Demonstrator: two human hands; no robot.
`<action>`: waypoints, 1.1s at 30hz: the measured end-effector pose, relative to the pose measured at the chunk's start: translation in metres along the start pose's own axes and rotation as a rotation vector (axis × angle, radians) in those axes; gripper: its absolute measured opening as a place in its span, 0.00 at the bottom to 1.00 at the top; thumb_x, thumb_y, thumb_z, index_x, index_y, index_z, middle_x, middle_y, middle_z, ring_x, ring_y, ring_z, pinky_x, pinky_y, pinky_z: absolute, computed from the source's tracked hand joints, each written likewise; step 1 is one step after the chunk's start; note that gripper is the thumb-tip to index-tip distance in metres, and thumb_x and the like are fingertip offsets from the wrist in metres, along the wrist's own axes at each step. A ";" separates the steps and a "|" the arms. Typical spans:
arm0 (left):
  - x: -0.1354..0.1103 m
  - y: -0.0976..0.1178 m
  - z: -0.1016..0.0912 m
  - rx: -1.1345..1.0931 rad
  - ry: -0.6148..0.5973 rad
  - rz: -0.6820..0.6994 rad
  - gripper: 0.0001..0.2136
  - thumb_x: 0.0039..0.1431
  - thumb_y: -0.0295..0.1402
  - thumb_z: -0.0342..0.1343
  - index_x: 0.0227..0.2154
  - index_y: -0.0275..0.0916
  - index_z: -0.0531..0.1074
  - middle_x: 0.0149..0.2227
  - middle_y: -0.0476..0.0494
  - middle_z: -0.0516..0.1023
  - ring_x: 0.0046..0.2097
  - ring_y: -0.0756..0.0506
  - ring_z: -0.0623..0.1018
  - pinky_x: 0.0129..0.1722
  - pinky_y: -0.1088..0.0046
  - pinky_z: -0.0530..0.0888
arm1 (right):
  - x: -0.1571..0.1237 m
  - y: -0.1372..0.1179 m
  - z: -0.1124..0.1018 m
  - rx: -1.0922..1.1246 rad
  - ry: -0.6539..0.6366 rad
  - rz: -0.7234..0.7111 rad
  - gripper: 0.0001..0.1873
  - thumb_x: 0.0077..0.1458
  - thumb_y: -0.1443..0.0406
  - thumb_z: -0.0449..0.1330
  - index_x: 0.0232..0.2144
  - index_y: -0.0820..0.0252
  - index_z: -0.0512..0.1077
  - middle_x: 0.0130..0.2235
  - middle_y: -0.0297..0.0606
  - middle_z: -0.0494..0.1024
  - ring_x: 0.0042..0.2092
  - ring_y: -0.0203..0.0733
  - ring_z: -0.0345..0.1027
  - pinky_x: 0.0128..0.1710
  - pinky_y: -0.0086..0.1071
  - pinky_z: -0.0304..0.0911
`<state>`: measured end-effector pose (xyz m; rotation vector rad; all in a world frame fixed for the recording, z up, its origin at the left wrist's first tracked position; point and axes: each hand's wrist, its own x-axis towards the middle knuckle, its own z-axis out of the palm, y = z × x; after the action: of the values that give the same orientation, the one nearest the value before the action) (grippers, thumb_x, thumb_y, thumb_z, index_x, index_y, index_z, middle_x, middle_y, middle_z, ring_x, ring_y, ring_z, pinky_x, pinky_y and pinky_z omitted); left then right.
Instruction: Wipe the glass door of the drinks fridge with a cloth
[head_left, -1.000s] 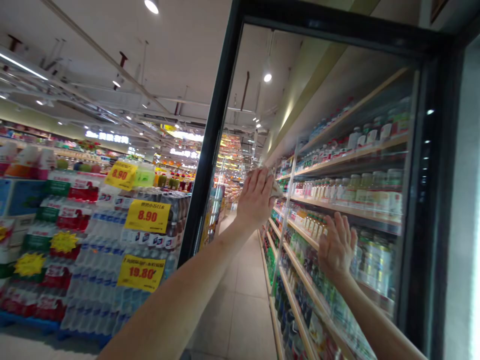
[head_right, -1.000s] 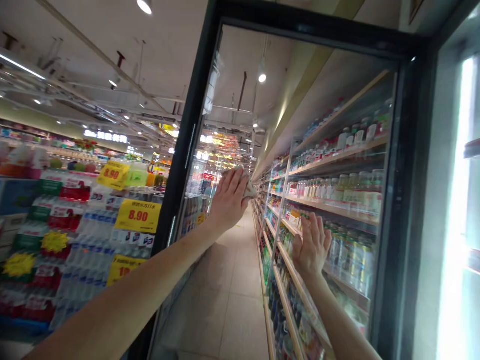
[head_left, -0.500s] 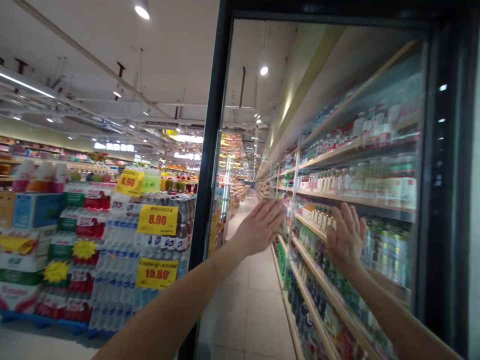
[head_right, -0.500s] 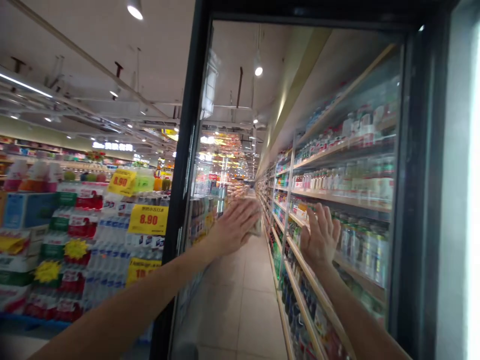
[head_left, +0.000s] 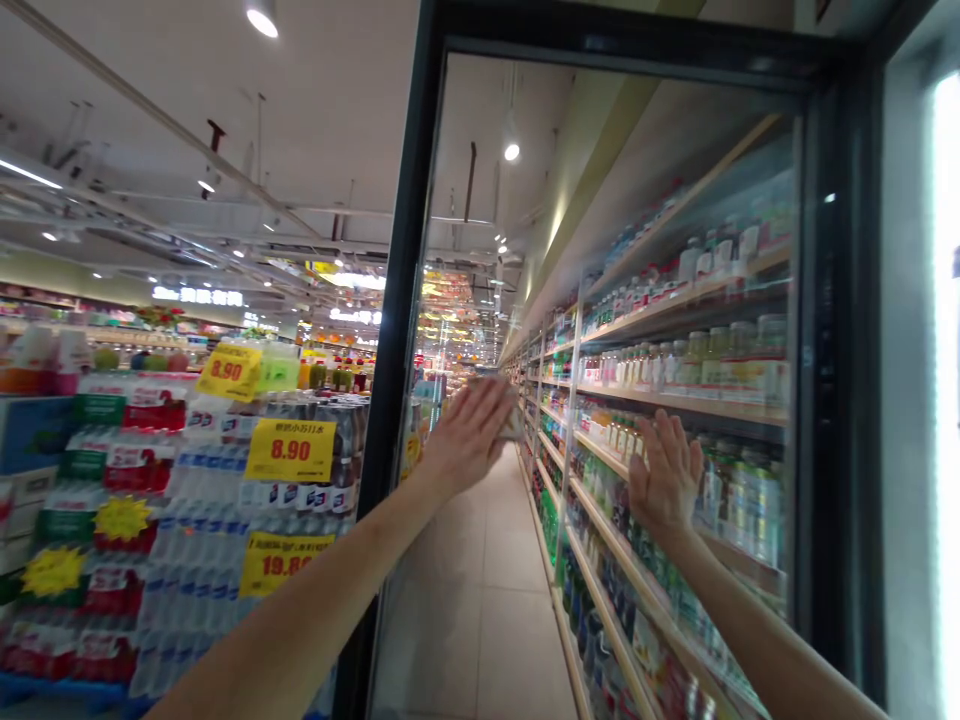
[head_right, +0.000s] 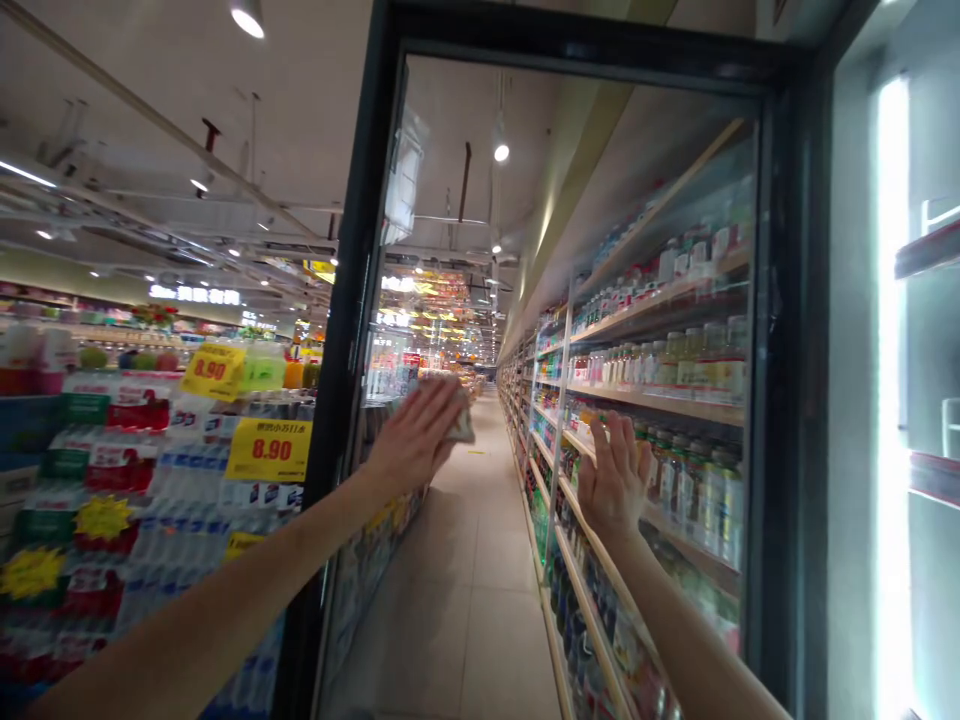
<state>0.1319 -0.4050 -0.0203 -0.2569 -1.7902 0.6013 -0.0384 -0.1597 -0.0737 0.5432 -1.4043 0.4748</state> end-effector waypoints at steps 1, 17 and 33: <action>0.000 -0.004 -0.001 0.023 0.037 -0.155 0.26 0.61 0.35 0.45 0.61 0.34 0.52 0.64 0.36 0.52 0.66 0.40 0.47 0.63 0.56 0.53 | 0.000 0.000 0.000 0.002 0.004 0.000 0.27 0.58 0.62 0.46 0.60 0.58 0.56 0.61 0.47 0.60 0.63 0.50 0.50 0.60 0.48 0.43; -0.018 0.010 0.000 0.003 -0.043 0.105 0.27 0.59 0.39 0.47 0.60 0.36 0.54 0.64 0.40 0.54 0.66 0.42 0.49 0.63 0.61 0.52 | 0.000 0.000 0.002 0.000 0.047 -0.032 0.27 0.59 0.62 0.46 0.60 0.58 0.55 0.61 0.48 0.61 0.63 0.50 0.50 0.60 0.49 0.43; 0.006 0.021 0.006 0.000 0.054 -0.198 0.26 0.60 0.36 0.46 0.60 0.32 0.54 0.64 0.35 0.52 0.66 0.38 0.49 0.63 0.56 0.52 | 0.002 -0.001 -0.001 0.015 0.037 -0.022 0.27 0.59 0.62 0.47 0.60 0.58 0.56 0.61 0.47 0.60 0.64 0.48 0.49 0.61 0.47 0.43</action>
<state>0.1215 -0.3864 -0.0280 -0.0931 -1.7384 0.4488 -0.0367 -0.1598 -0.0718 0.5591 -1.3590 0.4760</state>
